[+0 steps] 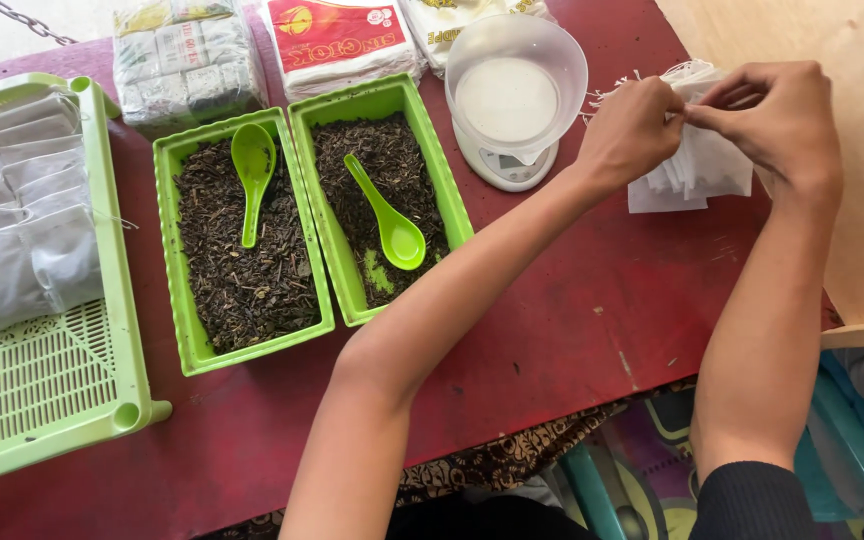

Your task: The person fills white tea bags with loose tea leaves using a green plastic spoon. They scoop tea from green trays, pour it into the bags, and place the filled bags into a green basket. The process is repeated for multiple tea bags.

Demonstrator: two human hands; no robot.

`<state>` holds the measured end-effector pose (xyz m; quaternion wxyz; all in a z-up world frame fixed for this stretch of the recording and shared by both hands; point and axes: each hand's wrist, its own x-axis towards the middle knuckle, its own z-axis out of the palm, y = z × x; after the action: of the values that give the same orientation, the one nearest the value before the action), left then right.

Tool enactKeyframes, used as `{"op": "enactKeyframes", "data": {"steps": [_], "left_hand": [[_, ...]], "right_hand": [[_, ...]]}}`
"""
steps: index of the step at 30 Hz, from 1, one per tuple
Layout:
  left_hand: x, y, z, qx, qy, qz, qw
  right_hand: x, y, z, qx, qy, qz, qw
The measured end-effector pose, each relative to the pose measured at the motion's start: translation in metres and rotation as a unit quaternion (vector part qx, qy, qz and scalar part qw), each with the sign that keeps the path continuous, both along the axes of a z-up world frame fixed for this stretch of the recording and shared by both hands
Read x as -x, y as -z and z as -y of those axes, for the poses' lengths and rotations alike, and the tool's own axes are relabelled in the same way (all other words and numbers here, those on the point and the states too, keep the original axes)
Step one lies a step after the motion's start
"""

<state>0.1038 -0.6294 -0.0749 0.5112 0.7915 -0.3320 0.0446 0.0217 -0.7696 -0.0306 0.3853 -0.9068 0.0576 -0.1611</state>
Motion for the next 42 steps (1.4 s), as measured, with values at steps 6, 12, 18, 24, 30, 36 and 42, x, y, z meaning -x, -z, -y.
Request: {"op": "enactKeyframes", "data": {"steps": [6,12,18,24,30,36,42], "left_hand": [[-0.002,0.024,0.009,-0.054,0.004,0.002,0.999],[-0.001,0.032,0.011,-0.107,0.005,-0.026,0.994],[-0.002,0.035,0.005,-0.082,-0.017,0.033,0.996],[-0.006,0.032,-0.002,-0.101,-0.042,-0.001,0.994],[-0.002,0.032,-0.008,-0.146,-0.068,0.062,0.985],[-0.001,0.026,-0.014,-0.170,-0.067,0.100,0.978],[0.004,0.021,-0.016,-0.163,-0.060,0.100,0.980]], "right_hand": [[-0.003,0.009,0.020,0.064,0.074,-0.088,0.991],[-0.005,0.017,0.022,0.071,0.085,-0.083,0.990],[-0.012,0.017,0.030,0.174,0.149,-0.124,0.966],[-0.013,0.011,-0.002,0.057,0.110,-0.131,0.984],[-0.039,0.034,-0.005,-0.007,0.048,-0.032,0.998],[-0.039,0.053,0.035,0.113,0.111,0.002,0.987],[-0.027,0.054,0.046,0.120,0.123,0.084,0.981]]}}
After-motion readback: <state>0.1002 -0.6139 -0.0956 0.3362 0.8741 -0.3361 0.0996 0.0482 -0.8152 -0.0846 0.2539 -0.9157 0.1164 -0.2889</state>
